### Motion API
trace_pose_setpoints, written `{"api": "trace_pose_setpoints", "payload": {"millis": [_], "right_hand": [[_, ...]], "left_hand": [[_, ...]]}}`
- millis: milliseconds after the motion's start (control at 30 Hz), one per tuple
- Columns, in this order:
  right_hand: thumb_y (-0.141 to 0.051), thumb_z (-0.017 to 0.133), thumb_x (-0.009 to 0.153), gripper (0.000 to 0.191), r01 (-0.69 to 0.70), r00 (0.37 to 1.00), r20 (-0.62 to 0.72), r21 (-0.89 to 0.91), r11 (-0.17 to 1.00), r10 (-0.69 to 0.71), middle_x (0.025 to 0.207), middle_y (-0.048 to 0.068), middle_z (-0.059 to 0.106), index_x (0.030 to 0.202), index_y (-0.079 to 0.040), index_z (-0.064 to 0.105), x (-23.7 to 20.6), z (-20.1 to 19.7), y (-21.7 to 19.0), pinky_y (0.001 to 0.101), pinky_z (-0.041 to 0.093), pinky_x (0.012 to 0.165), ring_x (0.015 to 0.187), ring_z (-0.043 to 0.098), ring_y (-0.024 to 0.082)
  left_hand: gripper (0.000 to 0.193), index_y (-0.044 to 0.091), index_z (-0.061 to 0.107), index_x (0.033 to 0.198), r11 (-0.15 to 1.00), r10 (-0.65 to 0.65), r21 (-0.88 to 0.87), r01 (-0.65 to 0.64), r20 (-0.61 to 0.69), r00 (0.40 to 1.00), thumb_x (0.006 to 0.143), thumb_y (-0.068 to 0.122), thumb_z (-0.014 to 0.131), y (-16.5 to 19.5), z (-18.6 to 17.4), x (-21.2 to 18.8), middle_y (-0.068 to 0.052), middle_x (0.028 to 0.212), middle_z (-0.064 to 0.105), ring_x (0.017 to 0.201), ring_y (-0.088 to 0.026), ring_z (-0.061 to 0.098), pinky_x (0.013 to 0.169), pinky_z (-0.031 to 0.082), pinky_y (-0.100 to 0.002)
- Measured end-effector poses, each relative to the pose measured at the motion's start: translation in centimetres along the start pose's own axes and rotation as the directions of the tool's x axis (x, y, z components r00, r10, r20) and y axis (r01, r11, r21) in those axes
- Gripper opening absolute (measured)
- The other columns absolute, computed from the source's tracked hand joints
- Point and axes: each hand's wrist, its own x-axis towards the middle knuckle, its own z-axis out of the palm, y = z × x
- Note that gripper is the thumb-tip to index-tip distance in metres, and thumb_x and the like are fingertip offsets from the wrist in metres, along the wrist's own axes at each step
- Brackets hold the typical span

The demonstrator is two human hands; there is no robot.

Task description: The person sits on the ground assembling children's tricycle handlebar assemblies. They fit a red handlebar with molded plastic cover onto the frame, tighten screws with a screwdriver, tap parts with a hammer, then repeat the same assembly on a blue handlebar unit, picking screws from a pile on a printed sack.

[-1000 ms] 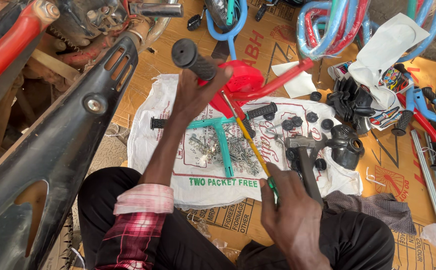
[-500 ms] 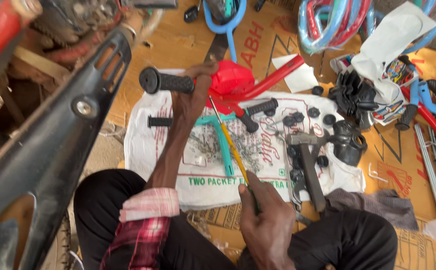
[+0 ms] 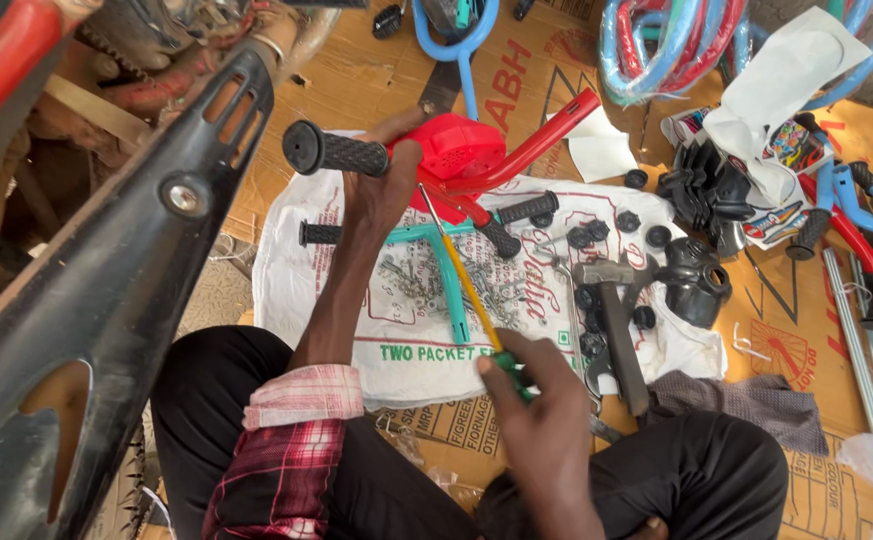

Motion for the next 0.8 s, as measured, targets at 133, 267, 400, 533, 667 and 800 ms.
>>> {"api": "trace_pose_setpoints", "payload": {"millis": [133,267,400,533,667,800], "right_hand": [[-0.014,0.073,0.095,0.034,0.307,0.943,-0.035,-0.288,0.907,-0.331,0.081,0.009,0.068,0.124,0.003,0.070,-0.1,0.4,-0.2,0.0214,0.038,0.043,0.054,0.050,0.006],[-0.014,0.072,0.095,0.034,0.260,0.960,-0.049,-0.203,0.944,-0.275,0.081,0.009,0.068,0.124,0.002,0.070,-0.5,1.6,-0.2,0.0214,0.038,0.043,0.055,0.050,0.006],[-0.014,0.072,0.095,0.034,-0.530,0.840,0.263,0.584,0.615,0.475,0.082,0.009,0.068,0.124,0.002,0.069,0.6,0.4,0.7,0.0215,0.038,0.044,0.056,0.050,0.006],[-0.014,0.072,0.095,0.033,-0.793,0.560,0.703,0.608,0.039,0.438,0.082,0.009,0.068,0.124,0.002,0.069,2.4,-2.6,1.3,0.0215,0.039,0.044,0.056,0.051,0.006],[-0.014,0.072,0.095,0.033,-0.710,0.704,0.530,0.557,0.432,0.473,0.082,0.009,0.067,0.124,0.002,0.069,2.0,-2.7,0.2,0.0215,0.039,0.044,0.057,0.051,0.006],[-0.014,0.072,0.095,0.033,0.070,0.997,0.036,-0.009,0.998,-0.069,0.083,0.009,0.067,0.125,0.001,0.068,1.0,-1.5,-0.6,0.0215,0.039,0.044,0.057,0.051,0.006]], "left_hand": [[0.032,-0.005,0.075,0.118,0.998,-0.019,-0.057,0.018,-0.020,1.000,0.093,0.004,0.056,-1.4,0.3,0.0,-0.019,0.104,0.075,0.089,-0.015,0.065,0.083,0.054,-0.029],[0.028,-0.006,0.074,0.111,0.984,0.063,-0.166,-0.068,-0.036,0.997,0.091,0.000,0.056,-3.2,0.6,0.0,-0.014,0.116,0.075,0.097,-0.013,0.068,0.088,0.054,-0.027],[0.023,-0.005,0.074,0.110,0.956,0.138,-0.259,-0.140,-0.027,0.990,0.093,-0.002,0.059,-4.2,0.8,0.1,-0.014,0.116,0.073,0.100,-0.014,0.066,0.091,0.053,-0.028],[0.022,-0.006,0.073,0.109,0.944,0.174,-0.278,-0.179,-0.042,0.984,0.093,-0.003,0.058,-3.7,1.2,0.1,-0.014,0.117,0.072,0.104,-0.016,0.066,0.093,0.052,-0.029],[0.028,-0.006,0.075,0.109,0.992,0.074,-0.097,-0.079,-0.056,0.996,0.090,-0.004,0.055,-2.7,0.7,0.1,-0.013,0.114,0.076,0.107,-0.016,0.071,0.099,0.053,-0.029],[0.025,-0.006,0.074,0.109,0.974,0.108,-0.197,-0.116,-0.053,0.993,0.091,-0.003,0.057,-2.5,0.8,0.0,-0.015,0.116,0.074,0.106,-0.018,0.068,0.096,0.053,-0.030]]}}
